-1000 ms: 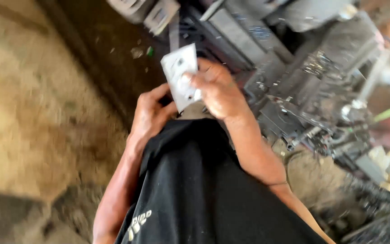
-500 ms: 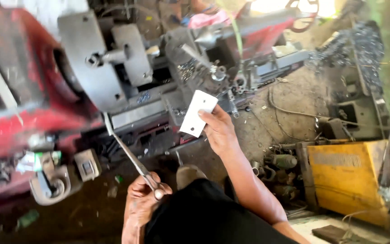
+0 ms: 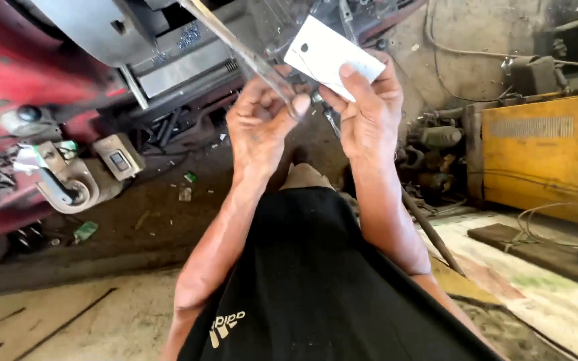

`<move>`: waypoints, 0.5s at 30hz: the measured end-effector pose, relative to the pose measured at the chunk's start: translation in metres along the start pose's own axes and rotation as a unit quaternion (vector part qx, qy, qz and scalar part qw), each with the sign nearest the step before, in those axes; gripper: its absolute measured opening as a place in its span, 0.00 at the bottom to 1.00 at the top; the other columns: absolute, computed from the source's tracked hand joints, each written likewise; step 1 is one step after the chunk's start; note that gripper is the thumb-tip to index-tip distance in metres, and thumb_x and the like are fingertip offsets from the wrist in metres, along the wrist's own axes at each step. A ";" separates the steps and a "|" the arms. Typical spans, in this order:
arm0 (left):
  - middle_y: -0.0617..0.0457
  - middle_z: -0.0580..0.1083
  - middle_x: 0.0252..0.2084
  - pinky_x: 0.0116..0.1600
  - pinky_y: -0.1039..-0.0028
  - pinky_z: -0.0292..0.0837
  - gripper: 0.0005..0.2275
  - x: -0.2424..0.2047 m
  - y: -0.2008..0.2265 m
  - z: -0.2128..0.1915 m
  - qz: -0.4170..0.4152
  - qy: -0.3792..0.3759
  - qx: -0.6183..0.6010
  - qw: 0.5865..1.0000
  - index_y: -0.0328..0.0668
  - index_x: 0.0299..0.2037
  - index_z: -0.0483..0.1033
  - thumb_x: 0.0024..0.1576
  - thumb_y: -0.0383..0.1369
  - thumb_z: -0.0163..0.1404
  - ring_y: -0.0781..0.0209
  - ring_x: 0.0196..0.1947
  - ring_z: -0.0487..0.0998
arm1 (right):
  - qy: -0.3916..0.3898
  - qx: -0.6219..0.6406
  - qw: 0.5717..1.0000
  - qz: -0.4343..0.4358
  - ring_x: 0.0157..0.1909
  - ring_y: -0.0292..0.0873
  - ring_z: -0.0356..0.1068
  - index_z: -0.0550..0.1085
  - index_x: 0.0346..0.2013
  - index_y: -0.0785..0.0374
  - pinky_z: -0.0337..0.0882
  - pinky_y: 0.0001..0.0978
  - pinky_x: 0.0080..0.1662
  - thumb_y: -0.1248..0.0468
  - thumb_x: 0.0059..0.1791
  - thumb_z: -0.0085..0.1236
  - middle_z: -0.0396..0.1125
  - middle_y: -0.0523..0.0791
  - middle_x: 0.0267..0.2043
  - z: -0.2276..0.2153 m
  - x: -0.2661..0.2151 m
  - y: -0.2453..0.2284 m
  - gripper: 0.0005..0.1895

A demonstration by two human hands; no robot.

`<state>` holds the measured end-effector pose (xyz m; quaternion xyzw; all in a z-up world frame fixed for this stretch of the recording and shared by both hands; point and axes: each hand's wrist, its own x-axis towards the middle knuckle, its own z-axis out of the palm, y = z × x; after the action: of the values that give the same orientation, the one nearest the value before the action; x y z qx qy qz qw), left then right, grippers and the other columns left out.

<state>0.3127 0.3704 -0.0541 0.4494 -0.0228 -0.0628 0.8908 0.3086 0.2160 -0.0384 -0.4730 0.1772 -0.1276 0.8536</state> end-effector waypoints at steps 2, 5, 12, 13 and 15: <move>0.67 0.75 0.28 0.38 0.79 0.70 0.11 0.009 -0.013 0.008 0.047 0.069 0.128 0.988 0.55 0.42 0.79 0.53 0.34 0.68 0.75 0.29 0.72 | -0.013 0.006 1.000 0.014 0.45 0.54 0.79 0.73 0.40 0.57 0.84 0.40 0.41 0.68 0.46 0.69 0.76 0.52 0.45 -0.009 0.001 -0.001 0.13; 0.55 0.83 0.39 0.45 0.76 0.77 0.13 0.017 -0.019 0.027 0.079 0.024 0.036 0.996 0.44 0.50 0.80 0.57 0.31 0.67 0.72 0.39 0.79 | -0.072 -0.013 0.997 -0.009 0.37 0.45 0.75 0.73 0.45 0.60 0.81 0.34 0.37 0.69 0.48 0.68 0.72 0.47 0.37 -0.026 -0.001 -0.014 0.13; 0.51 0.79 0.38 0.44 0.73 0.81 0.12 0.032 -0.032 0.058 0.086 -0.112 0.099 0.985 0.39 0.52 0.76 0.61 0.27 0.63 0.67 0.38 0.79 | -0.230 -0.109 0.967 0.017 0.40 0.39 0.74 0.76 0.52 0.63 0.75 0.30 0.40 0.68 0.49 0.68 0.76 0.45 0.43 -0.090 0.023 -0.052 0.17; 0.53 0.77 0.37 0.40 0.75 0.75 0.11 0.034 -0.031 0.062 0.090 -0.148 0.175 0.969 0.42 0.53 0.76 0.64 0.30 0.62 0.69 0.36 0.76 | -0.247 -0.125 0.960 0.029 0.39 0.38 0.73 0.76 0.52 0.63 0.74 0.30 0.40 0.66 0.51 0.66 0.75 0.44 0.42 -0.097 0.030 -0.056 0.15; 0.56 0.74 0.35 0.37 0.76 0.70 0.09 0.026 -0.031 0.071 0.081 -0.173 0.243 0.951 0.46 0.53 0.76 0.66 0.32 0.60 0.70 0.33 0.74 | -0.262 -0.149 0.952 0.054 0.39 0.38 0.73 0.77 0.53 0.63 0.74 0.30 0.40 0.65 0.53 0.64 0.75 0.42 0.40 -0.114 0.034 -0.061 0.14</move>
<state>0.3286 0.2926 -0.0370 0.6309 -0.2278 -0.0597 0.7393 0.2879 0.0841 -0.0484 -0.6012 -0.0098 0.0751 0.7955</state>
